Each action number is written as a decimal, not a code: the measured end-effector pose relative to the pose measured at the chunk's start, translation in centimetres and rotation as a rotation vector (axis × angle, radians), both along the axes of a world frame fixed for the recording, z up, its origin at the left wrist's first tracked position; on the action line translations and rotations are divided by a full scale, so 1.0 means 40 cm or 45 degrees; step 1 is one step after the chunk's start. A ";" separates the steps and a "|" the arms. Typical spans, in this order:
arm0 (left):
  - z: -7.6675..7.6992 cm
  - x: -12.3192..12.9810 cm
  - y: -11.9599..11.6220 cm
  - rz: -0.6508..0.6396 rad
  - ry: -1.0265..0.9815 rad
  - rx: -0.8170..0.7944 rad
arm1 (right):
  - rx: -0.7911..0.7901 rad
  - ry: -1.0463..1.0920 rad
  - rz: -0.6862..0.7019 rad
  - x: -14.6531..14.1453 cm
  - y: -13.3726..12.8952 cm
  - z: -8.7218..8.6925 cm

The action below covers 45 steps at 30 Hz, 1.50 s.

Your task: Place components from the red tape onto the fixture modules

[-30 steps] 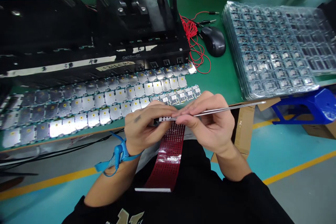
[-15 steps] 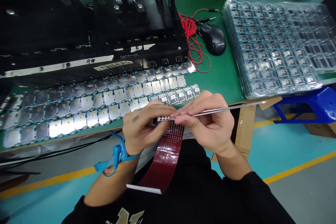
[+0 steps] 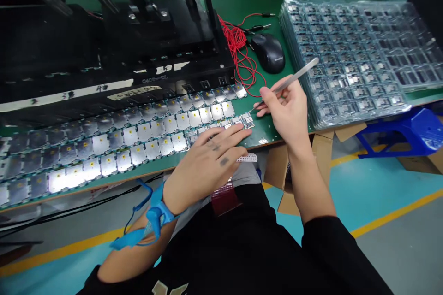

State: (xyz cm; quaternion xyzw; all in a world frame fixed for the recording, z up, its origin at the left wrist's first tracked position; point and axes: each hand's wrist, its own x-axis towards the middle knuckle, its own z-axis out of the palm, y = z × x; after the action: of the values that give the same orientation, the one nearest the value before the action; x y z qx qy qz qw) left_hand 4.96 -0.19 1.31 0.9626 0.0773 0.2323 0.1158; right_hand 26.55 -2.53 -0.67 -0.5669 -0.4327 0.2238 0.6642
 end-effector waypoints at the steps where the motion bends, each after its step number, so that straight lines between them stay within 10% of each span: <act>1: -0.003 0.010 -0.003 0.008 0.039 0.036 | -0.019 -0.007 0.010 0.005 0.007 -0.009; 45: -0.027 0.034 -0.006 0.034 0.116 0.038 | -0.057 -0.508 -0.137 -0.052 -0.072 0.011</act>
State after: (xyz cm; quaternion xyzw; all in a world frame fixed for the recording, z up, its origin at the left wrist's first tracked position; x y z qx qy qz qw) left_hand 6.31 -0.43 0.23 0.9727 0.0920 0.1909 0.0947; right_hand 24.47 -5.40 -0.22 -0.6368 -0.5197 0.0810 0.5638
